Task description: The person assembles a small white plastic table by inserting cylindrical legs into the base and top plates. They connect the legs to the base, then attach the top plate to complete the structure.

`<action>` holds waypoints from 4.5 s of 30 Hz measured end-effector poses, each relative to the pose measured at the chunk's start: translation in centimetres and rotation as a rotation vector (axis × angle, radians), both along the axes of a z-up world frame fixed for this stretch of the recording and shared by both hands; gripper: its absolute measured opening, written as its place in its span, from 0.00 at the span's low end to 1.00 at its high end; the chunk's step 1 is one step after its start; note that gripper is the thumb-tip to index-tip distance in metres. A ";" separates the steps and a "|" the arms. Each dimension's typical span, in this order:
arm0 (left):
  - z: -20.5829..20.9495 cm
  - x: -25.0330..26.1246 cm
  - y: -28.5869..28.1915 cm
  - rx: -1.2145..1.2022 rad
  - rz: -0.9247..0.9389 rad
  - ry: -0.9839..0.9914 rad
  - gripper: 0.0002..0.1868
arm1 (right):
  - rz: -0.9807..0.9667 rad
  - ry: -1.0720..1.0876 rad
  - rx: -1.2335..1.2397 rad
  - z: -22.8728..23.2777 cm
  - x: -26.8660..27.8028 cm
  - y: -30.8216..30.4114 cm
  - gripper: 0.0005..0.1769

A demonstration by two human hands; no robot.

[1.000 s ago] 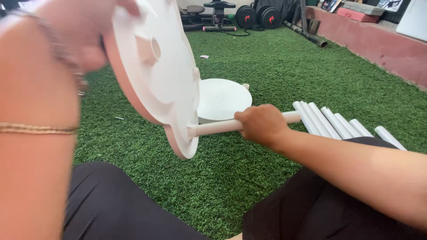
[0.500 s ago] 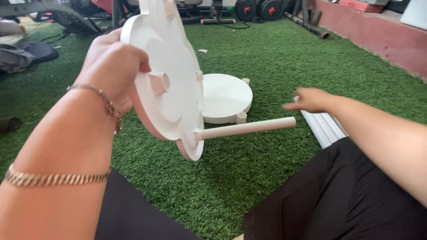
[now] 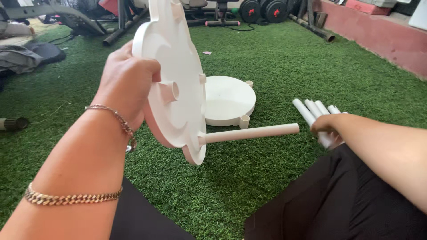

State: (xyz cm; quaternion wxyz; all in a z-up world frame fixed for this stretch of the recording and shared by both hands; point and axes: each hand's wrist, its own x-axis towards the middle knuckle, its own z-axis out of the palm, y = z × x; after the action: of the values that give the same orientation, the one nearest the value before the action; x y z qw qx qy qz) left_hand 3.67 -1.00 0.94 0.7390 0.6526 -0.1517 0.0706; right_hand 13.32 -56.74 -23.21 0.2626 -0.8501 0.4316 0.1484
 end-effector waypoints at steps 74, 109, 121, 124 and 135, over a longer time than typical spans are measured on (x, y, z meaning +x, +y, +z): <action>1.3 0.6 1.8 0.014 -0.029 0.207 0.33 | 0.773 -0.524 0.167 22.7 -14.0 24.5 0.18; 1.3 1.3 0.2 -0.024 -0.158 0.293 0.38 | 1.229 -0.164 -0.921 28.0 -11.9 25.7 0.25; 0.4 3.0 2.0 -0.158 -0.280 0.298 0.41 | 1.060 0.131 0.266 29.3 -5.3 26.0 0.37; 0.8 2.3 1.6 -0.087 -0.134 0.339 0.39 | 0.959 0.149 0.269 29.8 -5.4 26.2 0.33; 1.2 1.7 0.3 -0.125 -0.317 0.175 0.43 | 1.188 -0.160 -0.617 28.4 -10.8 32.4 0.24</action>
State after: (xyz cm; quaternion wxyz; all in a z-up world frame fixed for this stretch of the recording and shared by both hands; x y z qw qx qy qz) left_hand 5.37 -0.66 2.09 0.7904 0.5770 -0.1829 -0.0946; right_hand 2.49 -24.34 5.20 -0.0872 -0.9876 -0.1073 0.0743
